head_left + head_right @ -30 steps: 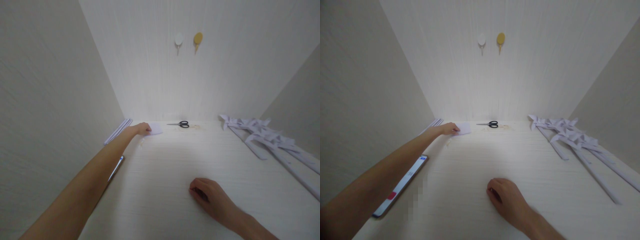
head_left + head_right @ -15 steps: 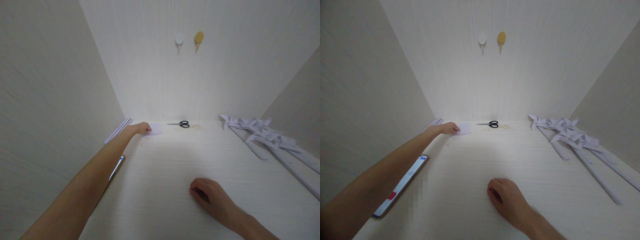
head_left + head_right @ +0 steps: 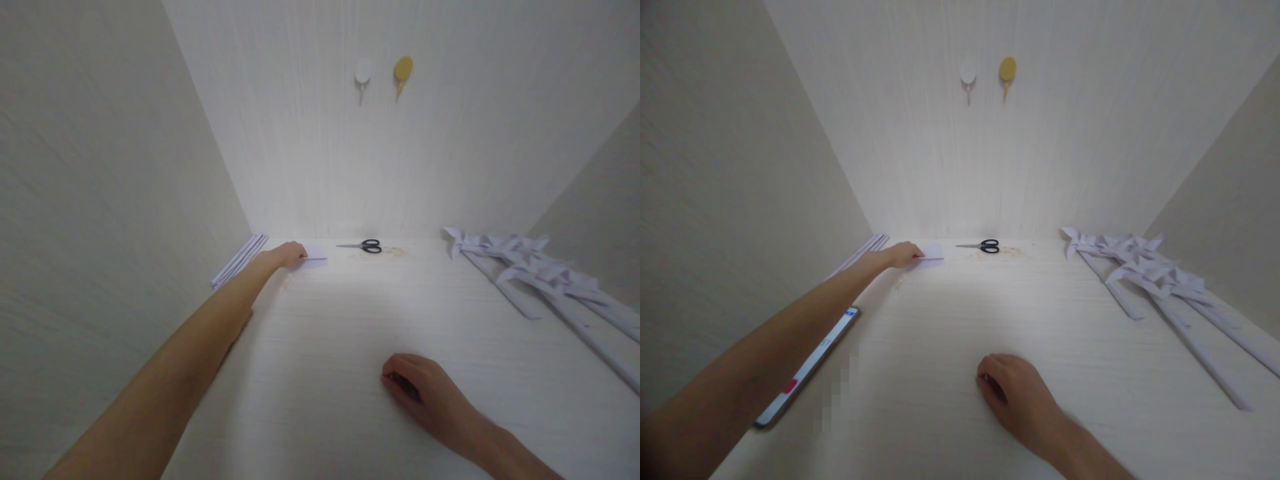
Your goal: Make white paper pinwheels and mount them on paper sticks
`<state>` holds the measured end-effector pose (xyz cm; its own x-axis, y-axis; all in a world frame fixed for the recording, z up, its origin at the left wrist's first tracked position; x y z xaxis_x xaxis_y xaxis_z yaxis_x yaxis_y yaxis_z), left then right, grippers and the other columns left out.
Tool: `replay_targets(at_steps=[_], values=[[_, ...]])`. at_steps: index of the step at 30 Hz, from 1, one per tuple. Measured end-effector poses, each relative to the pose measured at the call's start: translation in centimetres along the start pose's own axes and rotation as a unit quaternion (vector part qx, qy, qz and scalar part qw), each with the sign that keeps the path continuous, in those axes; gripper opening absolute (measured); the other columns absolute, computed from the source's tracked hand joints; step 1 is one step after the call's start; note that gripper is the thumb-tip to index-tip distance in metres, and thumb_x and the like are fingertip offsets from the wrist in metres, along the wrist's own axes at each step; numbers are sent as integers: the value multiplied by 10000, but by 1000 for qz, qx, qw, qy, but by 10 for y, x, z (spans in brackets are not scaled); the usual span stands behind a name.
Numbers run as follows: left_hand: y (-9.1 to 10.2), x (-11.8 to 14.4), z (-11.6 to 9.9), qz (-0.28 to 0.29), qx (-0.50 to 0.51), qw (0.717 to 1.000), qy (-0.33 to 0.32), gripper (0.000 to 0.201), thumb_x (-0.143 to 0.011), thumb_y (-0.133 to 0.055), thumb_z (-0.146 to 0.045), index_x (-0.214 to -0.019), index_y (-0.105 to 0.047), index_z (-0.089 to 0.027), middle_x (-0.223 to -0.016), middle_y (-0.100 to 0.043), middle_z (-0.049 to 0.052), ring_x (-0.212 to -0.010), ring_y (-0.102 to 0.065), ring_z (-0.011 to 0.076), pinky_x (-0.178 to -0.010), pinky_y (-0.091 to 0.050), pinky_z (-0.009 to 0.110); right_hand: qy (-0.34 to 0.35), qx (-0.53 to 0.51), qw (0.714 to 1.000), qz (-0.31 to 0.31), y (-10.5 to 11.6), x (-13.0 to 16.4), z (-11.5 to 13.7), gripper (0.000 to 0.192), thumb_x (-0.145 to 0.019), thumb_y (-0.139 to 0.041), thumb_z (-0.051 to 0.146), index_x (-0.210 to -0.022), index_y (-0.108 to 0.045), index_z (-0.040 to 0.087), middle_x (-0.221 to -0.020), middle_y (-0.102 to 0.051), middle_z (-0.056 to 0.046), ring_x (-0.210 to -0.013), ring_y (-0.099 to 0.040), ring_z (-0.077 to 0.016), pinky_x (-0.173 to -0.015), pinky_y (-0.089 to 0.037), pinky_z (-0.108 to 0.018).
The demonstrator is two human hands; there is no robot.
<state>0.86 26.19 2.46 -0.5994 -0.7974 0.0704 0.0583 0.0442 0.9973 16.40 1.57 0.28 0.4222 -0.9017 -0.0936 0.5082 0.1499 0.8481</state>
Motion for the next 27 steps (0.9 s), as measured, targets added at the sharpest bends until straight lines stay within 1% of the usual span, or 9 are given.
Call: replay_targets(at_steps=[5,8,12,17,23,27], values=[[-3,0,-2,16,-60,997,38,275,-778,-339,-224,-844,-587,-124,-906,-625,145,-845,-568,221,-707,-400,309,-1,1,1000,1,0,-1,1,162,-766,-395,132,-682,-527,170,-629,-552,-14,-578,-468,-115,-555,-352,-224],[-3,1,1,17,-82,994,63,297,-803,-299,-224,-910,-547,-101,-928,-608,178,-851,-572,229,-695,-412,317,4,3,1000,1,0,-1,1,163,-766,-393,131,-680,-528,168,-627,-553,-17,-575,-469,-116,-553,-354,-225],[-2,1,2,22,-98,992,78,284,-805,-305,-218,-934,-532,-105,-934,-606,172,-850,-576,218,-685,-420,299,12,-1,1000,-3,-1,0,0,156,-768,-397,137,-696,-530,170,-632,-557,-17,-577,-473,-117,-557,-357,-226],[0,-1,0,22,-108,991,75,276,-799,-329,-226,-920,-543,-102,-958,-600,170,-889,-563,221,-714,-414,297,17,-3,1000,-6,0,1,2,154,-763,-401,128,-693,-531,171,-632,-559,-14,-571,-471,-113,-554,-357,-224],[1,-3,-2,19,-115,991,73,264,-788,-363,-239,-894,-558,-97,-931,-607,170,-878,-565,229,-710,-416,303,22,6,1000,-4,0,0,3,147,-765,-400,127,-698,-524,170,-645,-566,-19,-581,-481,-118,-565,-366,-232],[1,-1,-2,13,-120,990,77,251,-786,-379,-246,-887,-561,-107,-931,-608,156,-879,-564,214,-723,-412,289,17,7,1000,0,-1,-1,1,149,-766,-397,129,-696,-520,175,-656,-571,-23,-589,-489,-124,-567,-370,-237]])
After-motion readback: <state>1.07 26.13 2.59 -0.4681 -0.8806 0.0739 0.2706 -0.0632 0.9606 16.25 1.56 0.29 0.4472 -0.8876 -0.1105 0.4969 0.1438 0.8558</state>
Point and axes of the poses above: each hand's wrist, its own x-axis away from the middle knuckle, its own y-axis out of the back of the hand, z = x × y, the point moved 9 cm from there along -x, towards the middle knuckle
